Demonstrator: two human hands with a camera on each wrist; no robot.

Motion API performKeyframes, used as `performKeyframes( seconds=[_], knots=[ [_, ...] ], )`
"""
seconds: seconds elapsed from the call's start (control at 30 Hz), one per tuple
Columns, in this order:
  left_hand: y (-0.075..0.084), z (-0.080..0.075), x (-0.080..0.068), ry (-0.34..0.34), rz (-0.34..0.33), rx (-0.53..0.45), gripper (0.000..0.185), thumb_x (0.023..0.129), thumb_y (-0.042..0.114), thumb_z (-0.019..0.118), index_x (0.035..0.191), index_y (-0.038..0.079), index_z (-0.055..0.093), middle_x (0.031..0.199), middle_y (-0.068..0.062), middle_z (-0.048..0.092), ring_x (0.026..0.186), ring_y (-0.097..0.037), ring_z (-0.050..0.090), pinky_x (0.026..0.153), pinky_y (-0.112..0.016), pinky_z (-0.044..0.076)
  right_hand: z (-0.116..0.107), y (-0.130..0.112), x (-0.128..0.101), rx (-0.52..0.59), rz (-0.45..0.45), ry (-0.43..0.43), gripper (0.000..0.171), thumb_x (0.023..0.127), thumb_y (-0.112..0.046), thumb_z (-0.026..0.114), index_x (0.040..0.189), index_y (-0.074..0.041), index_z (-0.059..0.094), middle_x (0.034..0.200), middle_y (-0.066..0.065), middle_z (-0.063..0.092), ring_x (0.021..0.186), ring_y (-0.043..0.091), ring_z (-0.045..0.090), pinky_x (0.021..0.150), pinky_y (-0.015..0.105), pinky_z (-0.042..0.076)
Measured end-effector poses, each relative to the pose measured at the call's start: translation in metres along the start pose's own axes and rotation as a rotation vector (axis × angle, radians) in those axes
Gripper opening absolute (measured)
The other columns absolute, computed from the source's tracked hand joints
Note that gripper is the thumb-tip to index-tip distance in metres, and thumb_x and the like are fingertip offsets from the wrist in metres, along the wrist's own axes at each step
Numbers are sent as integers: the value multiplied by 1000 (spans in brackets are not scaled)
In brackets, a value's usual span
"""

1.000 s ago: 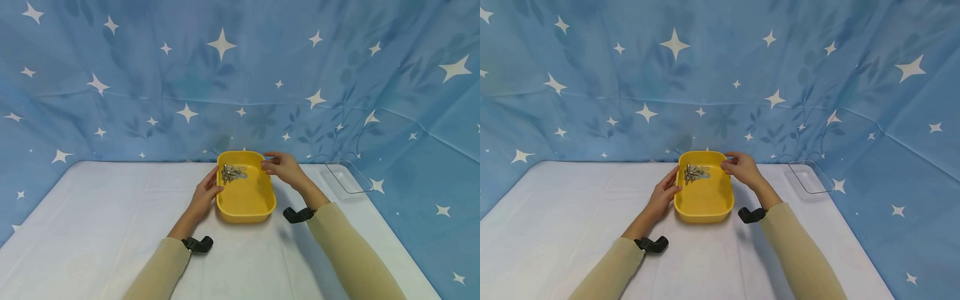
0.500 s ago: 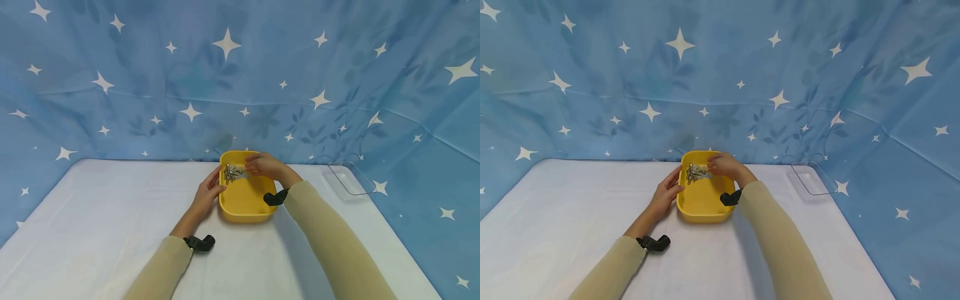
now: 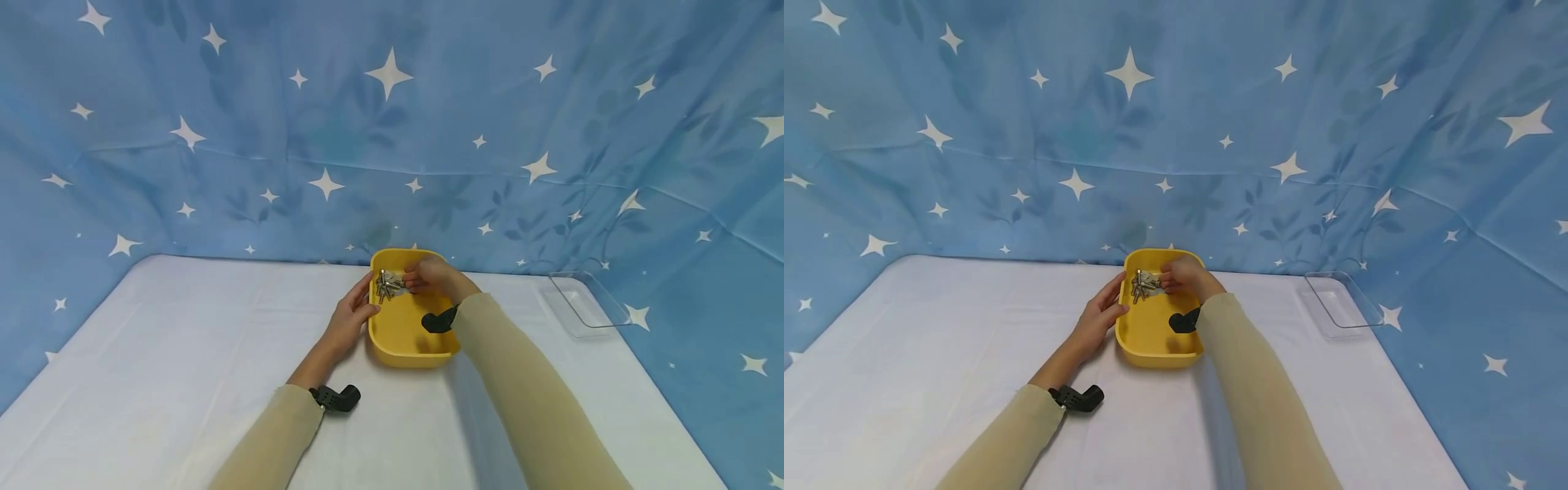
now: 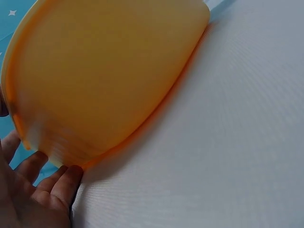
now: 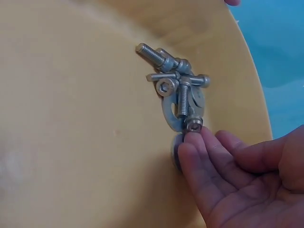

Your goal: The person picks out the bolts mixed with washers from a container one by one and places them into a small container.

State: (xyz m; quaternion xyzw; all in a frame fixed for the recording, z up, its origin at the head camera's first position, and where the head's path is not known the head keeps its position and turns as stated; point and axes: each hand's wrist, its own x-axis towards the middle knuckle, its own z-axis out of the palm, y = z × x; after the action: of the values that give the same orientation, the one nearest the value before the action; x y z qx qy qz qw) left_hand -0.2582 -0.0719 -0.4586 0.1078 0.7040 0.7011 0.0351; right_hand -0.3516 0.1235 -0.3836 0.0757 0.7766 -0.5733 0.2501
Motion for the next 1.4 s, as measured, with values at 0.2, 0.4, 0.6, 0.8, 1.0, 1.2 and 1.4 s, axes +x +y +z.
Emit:
performKeyframes(
  seconds=[0.2, 0.4, 0.6, 0.8, 1.0, 1.2, 1.4],
  knots=[
    [2, 2, 1, 0, -5, 21, 74, 94, 10, 56, 161, 22, 29, 168, -4, 28, 155, -26, 29, 126, -44, 28, 3, 4, 5, 29, 14, 24, 35, 106, -10, 45, 135, 6, 55, 101, 13, 68, 78, 18, 68, 92, 34, 61],
    [2, 0, 2, -4, -12, 11, 72, 94, 11, 56, 161, 23, 30, 168, -4, 28, 155, -25, 29, 125, -45, 31, 6, 2, 6, 30, 22, 45, 32, 105, -7, 47, 131, 7, 59, 99, 12, 67, 78, 17, 68, 93, 35, 61],
    [3, -1, 1, -21, -32, -6, 71, 97, 12, 55, 161, 24, 28, 169, -3, 26, 155, -25, 30, 122, -47, 35, 10, 1, 2, -22, 19, 32, 28, 100, -5, 57, 123, 9, 65, 94, 12, 69, 78, 18, 70, 96, 35, 60],
    [3, -2, -1, -28, -35, -3, 69, 99, 13, 53, 162, 25, 26, 169, -4, 25, 154, -26, 32, 122, -50, 36, 19, 1, 0, -17, 28, 50, 28, 95, -3, 64, 121, 10, 66, 88, 11, 69, 74, 17, 70, 92, 34, 61],
    [2, 1, -3, -52, -32, -22, 68, 101, 15, 52, 162, 28, 25, 170, -1, 24, 155, -25, 30, 122, -51, 35, 26, 3, 1, 11, 48, 130, 25, 89, -4, 73, 111, 9, 69, 79, 8, 69, 64, 16, 70, 79, 30, 64],
    [3, -1, -5, -65, -31, -9, 68, 102, 16, 52, 162, 28, 24, 170, 0, 24, 155, -23, 30, 122, -50, 35, 32, 4, 1, -49, 30, 199, 25, 84, -4, 77, 107, 6, 73, 95, 15, 76, 79, 24, 76, 80, 32, 64],
    [3, -4, -3, -81, -24, -10, 68, 103, 15, 52, 163, 28, 22, 170, -3, 23, 155, -25, 30, 123, -49, 34, 34, 3, 8, -65, 40, 210, 20, 85, -2, 76, 103, 7, 74, 88, 12, 73, 70, 20, 74, 79, 32, 64]
  ],
)
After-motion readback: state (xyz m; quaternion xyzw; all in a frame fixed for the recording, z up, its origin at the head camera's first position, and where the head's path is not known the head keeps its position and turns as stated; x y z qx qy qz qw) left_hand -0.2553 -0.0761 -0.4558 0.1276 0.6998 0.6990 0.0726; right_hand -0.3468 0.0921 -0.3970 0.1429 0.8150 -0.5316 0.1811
